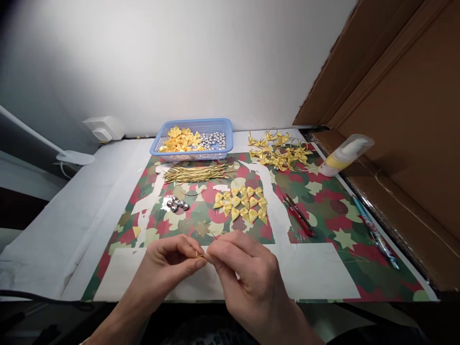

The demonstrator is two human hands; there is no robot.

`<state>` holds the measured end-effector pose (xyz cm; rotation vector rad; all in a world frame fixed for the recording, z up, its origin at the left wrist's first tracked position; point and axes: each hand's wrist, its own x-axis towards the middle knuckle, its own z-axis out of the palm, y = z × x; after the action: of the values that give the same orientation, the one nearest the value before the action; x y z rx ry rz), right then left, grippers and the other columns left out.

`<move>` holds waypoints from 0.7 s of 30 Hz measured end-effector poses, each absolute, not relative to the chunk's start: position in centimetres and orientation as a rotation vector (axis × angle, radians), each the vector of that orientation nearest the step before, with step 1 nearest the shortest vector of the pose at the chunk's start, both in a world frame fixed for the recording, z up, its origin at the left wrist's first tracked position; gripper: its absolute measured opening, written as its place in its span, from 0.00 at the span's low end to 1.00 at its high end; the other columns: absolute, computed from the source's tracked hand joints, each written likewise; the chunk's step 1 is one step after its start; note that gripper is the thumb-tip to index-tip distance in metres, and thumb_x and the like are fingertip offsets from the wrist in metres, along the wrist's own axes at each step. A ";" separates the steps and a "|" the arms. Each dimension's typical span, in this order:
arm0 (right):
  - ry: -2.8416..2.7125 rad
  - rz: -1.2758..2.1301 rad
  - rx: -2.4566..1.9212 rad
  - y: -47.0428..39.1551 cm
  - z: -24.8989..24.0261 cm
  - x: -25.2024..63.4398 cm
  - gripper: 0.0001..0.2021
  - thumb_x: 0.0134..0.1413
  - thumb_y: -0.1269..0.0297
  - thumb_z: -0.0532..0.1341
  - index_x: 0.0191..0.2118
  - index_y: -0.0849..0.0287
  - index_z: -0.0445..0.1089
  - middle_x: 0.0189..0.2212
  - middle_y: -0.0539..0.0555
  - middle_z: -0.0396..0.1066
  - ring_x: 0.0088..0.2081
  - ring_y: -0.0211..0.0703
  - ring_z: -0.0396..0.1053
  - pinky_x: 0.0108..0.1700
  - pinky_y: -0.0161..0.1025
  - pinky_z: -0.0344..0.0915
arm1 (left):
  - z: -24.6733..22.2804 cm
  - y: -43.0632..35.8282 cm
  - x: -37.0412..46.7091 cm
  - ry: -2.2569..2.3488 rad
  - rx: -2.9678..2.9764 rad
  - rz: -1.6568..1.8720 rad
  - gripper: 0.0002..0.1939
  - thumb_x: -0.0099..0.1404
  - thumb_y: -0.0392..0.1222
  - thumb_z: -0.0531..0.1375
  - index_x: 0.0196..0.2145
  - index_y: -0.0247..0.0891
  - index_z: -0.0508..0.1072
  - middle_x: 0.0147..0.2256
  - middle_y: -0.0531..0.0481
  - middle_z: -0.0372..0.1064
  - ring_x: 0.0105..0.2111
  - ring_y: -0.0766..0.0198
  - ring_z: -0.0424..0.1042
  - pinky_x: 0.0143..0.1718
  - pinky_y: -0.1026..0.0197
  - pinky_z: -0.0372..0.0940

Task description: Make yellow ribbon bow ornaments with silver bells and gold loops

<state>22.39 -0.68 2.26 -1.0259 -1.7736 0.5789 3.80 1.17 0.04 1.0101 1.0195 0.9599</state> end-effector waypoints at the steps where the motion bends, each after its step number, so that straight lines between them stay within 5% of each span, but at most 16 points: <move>1: -1.775 0.580 -1.035 -0.7 2.3 22.4 0.10 0.60 0.81 0.60 0.37 0.58 0.72 0.31 0.53 0.72 0.34 0.38 0.72 0.37 0.32 0.71 | 0.1 1.2 3.7 1.010 0.975 0.967 0.10 0.53 0.33 0.74 0.21 0.37 0.77 0.27 0.50 0.76 0.29 0.63 0.72 0.32 0.63 0.67; 9: -1.849 0.597 -1.081 -1.1 2.2 22.6 0.10 0.62 0.78 0.57 0.34 0.58 0.70 0.27 0.52 0.68 0.29 0.39 0.69 0.31 0.34 0.67 | 0.9 1.4 3.1 0.972 0.771 1.000 0.16 0.53 0.31 0.73 0.22 0.37 0.69 0.25 0.55 0.71 0.27 0.69 0.67 0.31 0.66 0.62; 21: -1.778 0.366 -1.267 -1.9 1.4 25.5 0.10 0.61 0.79 0.60 0.39 0.55 0.69 0.32 0.51 0.71 0.35 0.39 0.70 0.38 0.35 0.67 | 0.9 1.0 3.0 0.935 0.784 0.901 0.16 0.53 0.33 0.75 0.24 0.36 0.70 0.24 0.56 0.70 0.27 0.69 0.66 0.34 0.64 0.64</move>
<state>25.49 -1.92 1.38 -1.2673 -1.7777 0.3661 3.03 1.04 0.93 0.7836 0.9351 0.9006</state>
